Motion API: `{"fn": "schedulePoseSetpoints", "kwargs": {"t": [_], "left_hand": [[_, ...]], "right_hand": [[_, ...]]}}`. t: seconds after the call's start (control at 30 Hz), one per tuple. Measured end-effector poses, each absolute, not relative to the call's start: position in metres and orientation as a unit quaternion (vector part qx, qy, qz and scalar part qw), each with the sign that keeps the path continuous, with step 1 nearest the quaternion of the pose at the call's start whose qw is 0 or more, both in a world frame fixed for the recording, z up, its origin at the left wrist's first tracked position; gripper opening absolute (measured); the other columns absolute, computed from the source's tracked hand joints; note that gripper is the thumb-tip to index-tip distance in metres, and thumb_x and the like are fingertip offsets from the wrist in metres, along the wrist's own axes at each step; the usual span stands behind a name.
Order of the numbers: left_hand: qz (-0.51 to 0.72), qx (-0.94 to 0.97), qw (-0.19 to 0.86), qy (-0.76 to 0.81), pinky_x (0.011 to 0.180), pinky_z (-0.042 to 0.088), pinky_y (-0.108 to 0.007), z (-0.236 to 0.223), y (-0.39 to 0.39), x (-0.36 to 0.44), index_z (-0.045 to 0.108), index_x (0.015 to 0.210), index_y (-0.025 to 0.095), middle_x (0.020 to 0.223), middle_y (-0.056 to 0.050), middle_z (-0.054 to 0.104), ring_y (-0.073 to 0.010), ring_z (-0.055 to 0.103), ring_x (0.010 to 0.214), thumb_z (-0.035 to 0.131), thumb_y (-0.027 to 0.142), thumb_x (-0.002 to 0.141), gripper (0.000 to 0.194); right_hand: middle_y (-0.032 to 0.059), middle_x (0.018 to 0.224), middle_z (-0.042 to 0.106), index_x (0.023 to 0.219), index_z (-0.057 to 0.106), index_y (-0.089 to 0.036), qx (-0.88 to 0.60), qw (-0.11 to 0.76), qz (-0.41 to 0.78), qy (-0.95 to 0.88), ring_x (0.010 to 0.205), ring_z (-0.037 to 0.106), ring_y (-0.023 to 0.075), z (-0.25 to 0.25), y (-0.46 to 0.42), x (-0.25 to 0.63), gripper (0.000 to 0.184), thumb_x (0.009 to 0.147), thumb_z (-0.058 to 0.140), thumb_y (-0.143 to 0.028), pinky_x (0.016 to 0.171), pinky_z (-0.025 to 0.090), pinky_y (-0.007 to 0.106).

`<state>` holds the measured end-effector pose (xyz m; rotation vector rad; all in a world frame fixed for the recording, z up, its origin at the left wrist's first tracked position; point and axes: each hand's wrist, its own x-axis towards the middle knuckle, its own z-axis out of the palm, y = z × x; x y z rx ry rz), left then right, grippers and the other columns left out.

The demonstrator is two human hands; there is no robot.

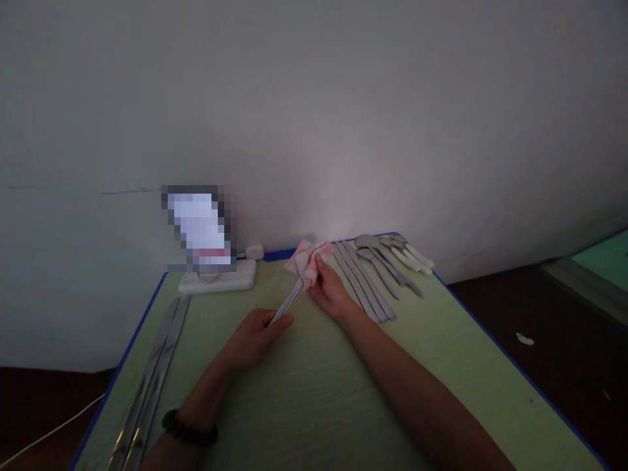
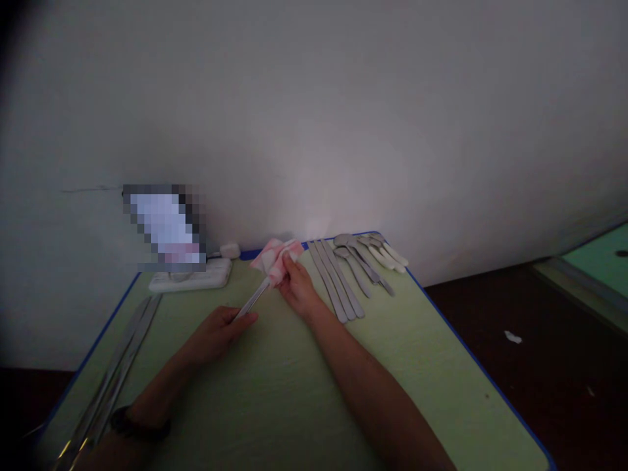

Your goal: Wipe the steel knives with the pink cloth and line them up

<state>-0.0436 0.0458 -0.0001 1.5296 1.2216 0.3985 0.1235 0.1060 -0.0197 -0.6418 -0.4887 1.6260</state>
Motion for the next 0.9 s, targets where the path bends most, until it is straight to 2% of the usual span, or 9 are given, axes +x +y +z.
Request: {"fn": "schedulePoseSetpoints", "kwargs": {"t": [0.2,0.4,0.53,0.6,0.77,0.9], "left_hand": [[0.178,0.673,0.505,0.511,0.040,0.019,-0.021,-0.005,0.046,-0.044,0.030,0.049,0.020,0.045,0.007,0.026,-0.0071,0.026,0.041,0.044,0.058,0.077,0.049],[0.214,0.666,0.483,0.526,0.044,0.017,-0.022,-0.005,0.049,-0.040,0.028,0.054,0.021,0.052,0.007,0.023,-0.0082,0.024,0.046,0.043,0.054,0.078,0.044],[0.275,0.675,0.469,0.499,0.052,0.030,-0.022,0.000,0.048,-0.036,0.043,0.065,0.019,0.061,0.004,0.039,-0.0117,0.038,0.057,0.043,0.050,0.081,0.035],[0.294,0.670,0.463,0.500,0.054,0.032,-0.022,0.000,0.048,-0.035,0.046,0.069,0.018,0.064,0.003,0.042,-0.0122,0.040,0.060,0.041,0.050,0.083,0.035],[0.231,0.678,0.469,0.517,0.048,0.024,-0.023,-0.002,0.047,-0.037,0.036,0.056,0.020,0.053,0.006,0.029,-0.0100,0.031,0.049,0.035,0.057,0.082,0.046],[0.175,0.697,0.494,0.489,0.046,0.023,-0.022,-0.002,0.047,-0.041,0.038,0.055,0.019,0.050,0.007,0.029,-0.0090,0.030,0.047,0.039,0.059,0.079,0.047]], "right_hand": [[-0.0019,0.069,0.064,0.073,0.061,-0.018,-0.275,0.596,0.712,-0.249,0.064,0.056,0.0102,-0.023,0.100,0.123,0.022,0.068,0.072,-0.037,0.064,0.047,0.023],[-0.0010,0.068,0.064,0.077,0.066,-0.016,-0.268,0.489,0.755,-0.346,0.065,0.057,0.0111,-0.027,0.093,0.117,0.030,0.059,0.077,-0.037,0.067,0.046,0.025],[-0.0005,0.070,0.065,0.076,0.066,-0.015,-0.267,0.506,0.751,-0.329,0.064,0.057,0.0105,-0.026,0.093,0.116,0.029,0.059,0.077,-0.036,0.067,0.046,0.025],[-0.0003,0.072,0.065,0.076,0.065,-0.016,-0.260,0.518,0.749,-0.322,0.065,0.057,0.0104,-0.025,0.094,0.116,0.027,0.060,0.077,-0.034,0.067,0.046,0.025],[-0.0013,0.068,0.064,0.072,0.063,-0.017,-0.250,0.570,0.735,-0.268,0.062,0.056,0.0101,-0.022,0.098,0.119,0.027,0.062,0.076,-0.037,0.059,0.047,0.022],[-0.0021,0.068,0.064,0.074,0.062,-0.017,-0.256,0.606,0.719,-0.223,0.059,0.056,0.0095,-0.022,0.102,0.123,0.027,0.065,0.073,-0.040,0.054,0.047,0.021]]}}
